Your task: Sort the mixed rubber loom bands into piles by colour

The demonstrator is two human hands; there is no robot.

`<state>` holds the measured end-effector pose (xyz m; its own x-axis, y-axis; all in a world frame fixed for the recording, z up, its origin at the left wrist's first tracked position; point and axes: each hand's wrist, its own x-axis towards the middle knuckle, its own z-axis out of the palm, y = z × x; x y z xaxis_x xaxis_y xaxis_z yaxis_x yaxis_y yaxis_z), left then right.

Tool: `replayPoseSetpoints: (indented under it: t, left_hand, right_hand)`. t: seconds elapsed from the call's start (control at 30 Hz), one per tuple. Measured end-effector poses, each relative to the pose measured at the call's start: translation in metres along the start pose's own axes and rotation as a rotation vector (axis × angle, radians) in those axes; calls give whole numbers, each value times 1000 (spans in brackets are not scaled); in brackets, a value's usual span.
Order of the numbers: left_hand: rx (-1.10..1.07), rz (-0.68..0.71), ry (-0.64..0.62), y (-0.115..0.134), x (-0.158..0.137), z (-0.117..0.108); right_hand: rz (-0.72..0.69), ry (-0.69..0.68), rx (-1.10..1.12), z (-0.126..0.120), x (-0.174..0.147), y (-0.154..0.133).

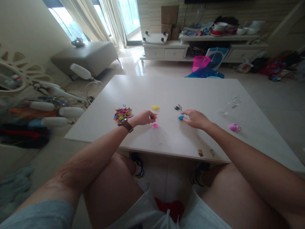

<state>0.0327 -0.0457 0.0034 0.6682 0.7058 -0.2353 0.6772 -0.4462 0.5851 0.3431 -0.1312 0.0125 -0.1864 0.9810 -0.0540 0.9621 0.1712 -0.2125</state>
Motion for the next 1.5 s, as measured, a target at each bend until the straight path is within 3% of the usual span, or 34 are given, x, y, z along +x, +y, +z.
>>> replayPoseSetpoints:
  t: [1.1,1.5]
  left_hand:
    - [-35,0,-18,-5,-1,0]
    - [-19,-10,-20,-4,-2,-2]
  right_hand:
    - [-32,-87,-26,5,5,5]
    - [52,-68,-57,-2,3,3]
